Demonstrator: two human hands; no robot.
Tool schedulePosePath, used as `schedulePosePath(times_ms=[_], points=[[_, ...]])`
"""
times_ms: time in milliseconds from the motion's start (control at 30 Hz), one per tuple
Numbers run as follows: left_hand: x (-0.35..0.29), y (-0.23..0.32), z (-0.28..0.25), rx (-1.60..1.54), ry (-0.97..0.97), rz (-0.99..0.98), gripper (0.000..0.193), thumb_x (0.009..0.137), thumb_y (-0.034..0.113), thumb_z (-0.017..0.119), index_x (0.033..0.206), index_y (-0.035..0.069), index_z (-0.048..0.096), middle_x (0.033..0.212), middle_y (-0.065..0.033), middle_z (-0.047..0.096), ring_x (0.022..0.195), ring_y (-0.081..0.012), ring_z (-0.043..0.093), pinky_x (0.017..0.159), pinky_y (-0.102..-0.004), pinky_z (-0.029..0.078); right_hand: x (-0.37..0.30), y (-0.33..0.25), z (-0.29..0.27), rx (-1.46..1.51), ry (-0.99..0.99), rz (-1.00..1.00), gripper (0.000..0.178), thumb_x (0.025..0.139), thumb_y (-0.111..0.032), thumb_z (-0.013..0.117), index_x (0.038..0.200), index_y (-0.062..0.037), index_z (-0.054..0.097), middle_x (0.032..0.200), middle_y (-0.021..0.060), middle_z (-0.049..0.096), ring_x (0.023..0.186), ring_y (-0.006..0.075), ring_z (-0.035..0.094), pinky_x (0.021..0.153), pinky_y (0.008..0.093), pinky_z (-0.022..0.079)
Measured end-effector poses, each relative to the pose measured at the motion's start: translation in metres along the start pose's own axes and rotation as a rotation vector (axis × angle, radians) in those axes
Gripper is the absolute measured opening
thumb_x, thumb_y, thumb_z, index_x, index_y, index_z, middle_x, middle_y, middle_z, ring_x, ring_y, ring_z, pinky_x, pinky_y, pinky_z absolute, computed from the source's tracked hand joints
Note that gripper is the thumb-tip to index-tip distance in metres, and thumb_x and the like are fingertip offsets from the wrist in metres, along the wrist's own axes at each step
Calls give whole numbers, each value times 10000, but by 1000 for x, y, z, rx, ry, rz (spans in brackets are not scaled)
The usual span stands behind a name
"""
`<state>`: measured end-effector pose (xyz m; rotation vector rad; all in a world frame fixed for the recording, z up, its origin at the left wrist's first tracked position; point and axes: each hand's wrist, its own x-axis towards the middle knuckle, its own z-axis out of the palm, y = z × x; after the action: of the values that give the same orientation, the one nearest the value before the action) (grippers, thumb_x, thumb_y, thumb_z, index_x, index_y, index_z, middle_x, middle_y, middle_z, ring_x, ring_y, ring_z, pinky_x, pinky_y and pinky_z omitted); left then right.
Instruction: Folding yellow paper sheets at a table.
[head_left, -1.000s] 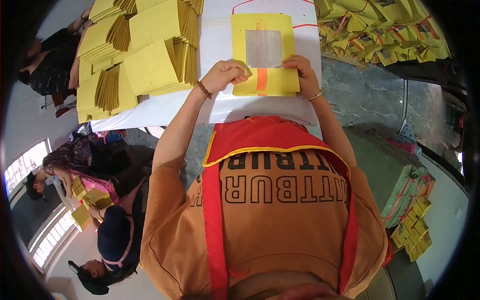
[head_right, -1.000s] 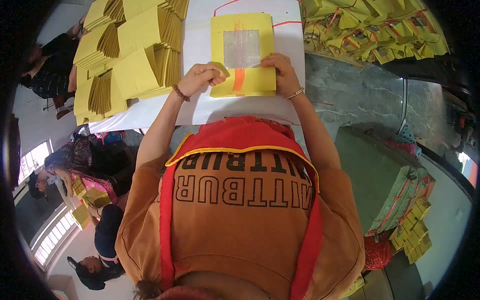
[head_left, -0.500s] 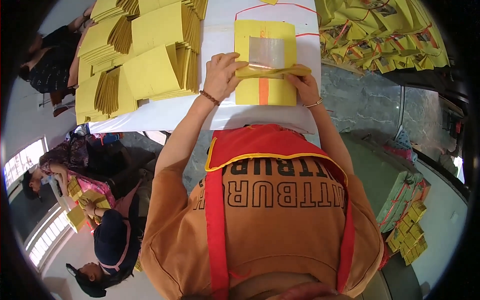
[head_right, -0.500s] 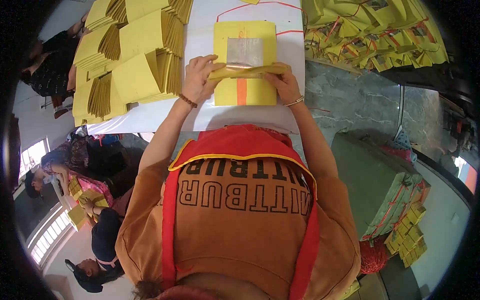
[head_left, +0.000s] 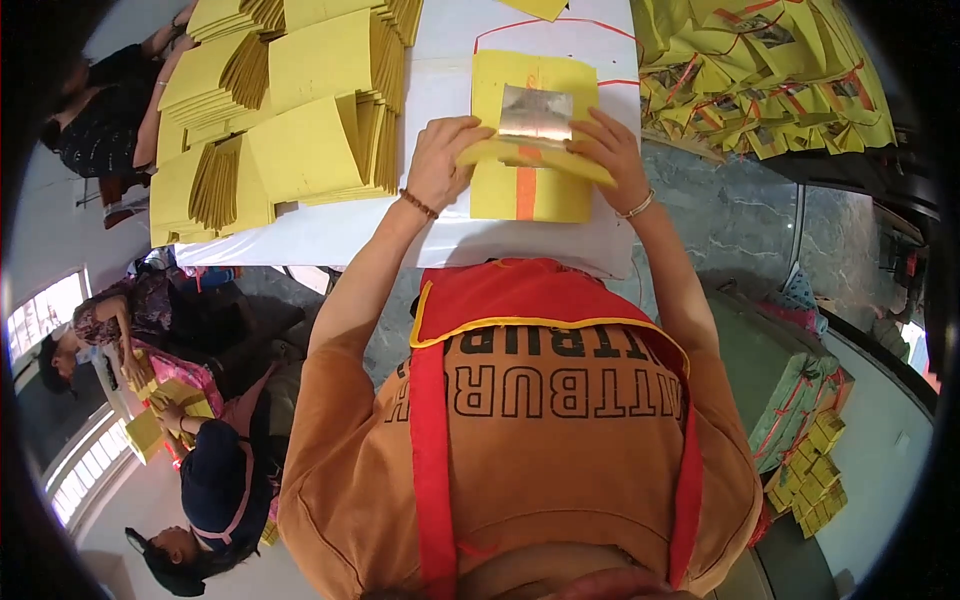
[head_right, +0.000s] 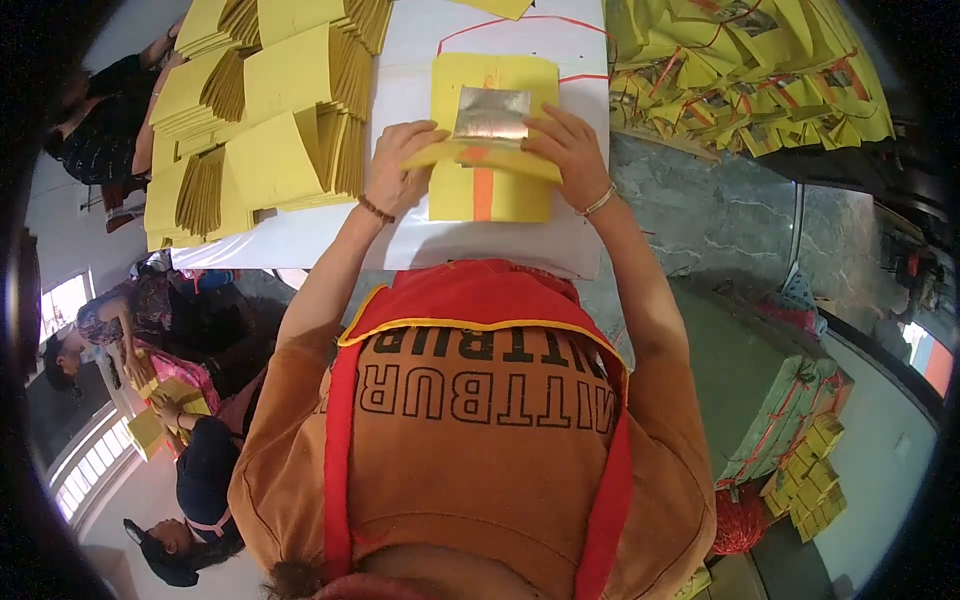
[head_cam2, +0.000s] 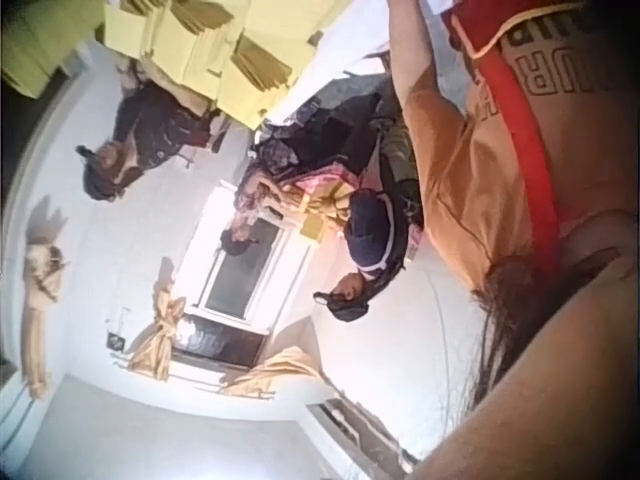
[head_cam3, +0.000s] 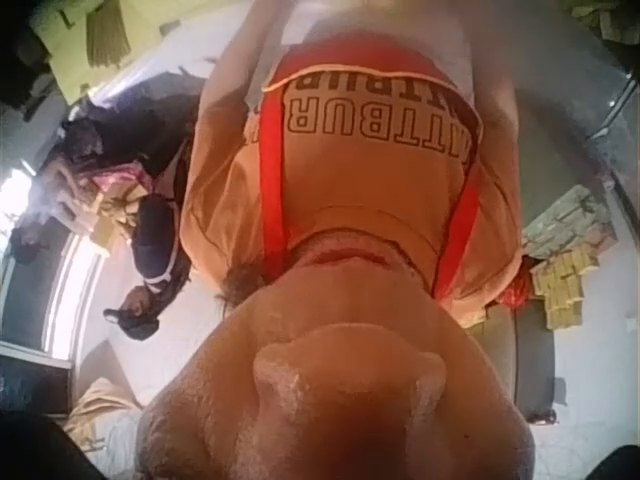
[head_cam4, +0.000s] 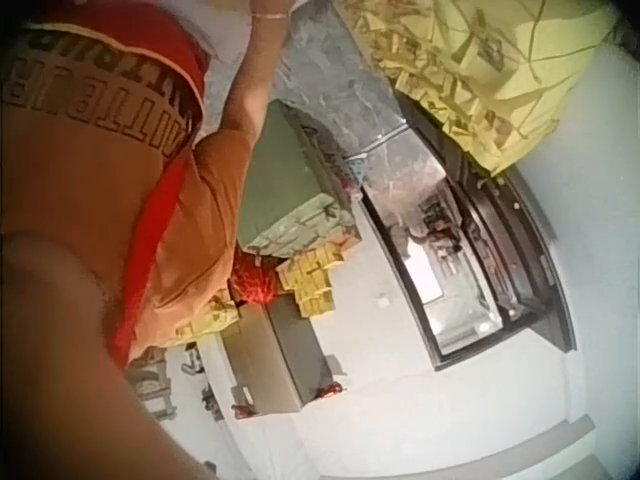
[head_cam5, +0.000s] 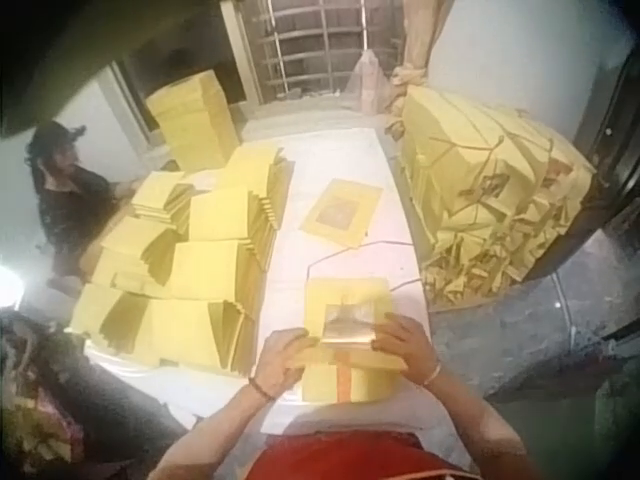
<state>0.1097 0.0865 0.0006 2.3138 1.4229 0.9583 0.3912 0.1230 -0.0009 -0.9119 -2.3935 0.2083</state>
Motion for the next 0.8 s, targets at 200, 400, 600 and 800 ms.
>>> schedulePosePath(times_ms=[200, 400, 600, 800], points=[[-47, 14, -17, -14, -152, 125, 295, 755, 36, 530, 1035, 87, 605, 1122, -95, 577, 1056, -280, 517, 873, -379, 406, -28, -44, -14, 216, -152, 54, 217, 769, -121, 581, 986, -121, 584, 1070, 12, 618, 1030, 204, 569, 879, 350, 377], [-50, 37, -11, -156, -51, -82, 149, 866, 85, 494, 974, 44, 589, 929, -125, 609, 913, -303, 557, 785, -379, 435, -41, -50, 4, 356, -113, 300, 180, 781, -155, 609, 948, -98, 578, 1031, 50, 628, 921, 224, 593, 821, 347, 379], [-39, 39, 5, -288, 28, -472, 188, 898, 171, 494, 918, -6, 555, 736, -177, 519, 723, -337, 494, 643, -411, 410, -23, -57, 13, 384, -198, 655, 246, 809, -174, 623, 1020, -55, 580, 922, 129, 617, 851, 296, 592, 708, 357, 436], [-38, 33, 18, -514, 30, -848, 257, 885, 234, 536, 815, -12, 513, 654, -158, 542, 595, -251, 527, 551, -351, 411, -14, -62, 10, 554, 54, 824, 359, 791, -113, 651, 1140, -76, 580, 846, 97, 600, 669, 180, 578, 608, 266, 448]])
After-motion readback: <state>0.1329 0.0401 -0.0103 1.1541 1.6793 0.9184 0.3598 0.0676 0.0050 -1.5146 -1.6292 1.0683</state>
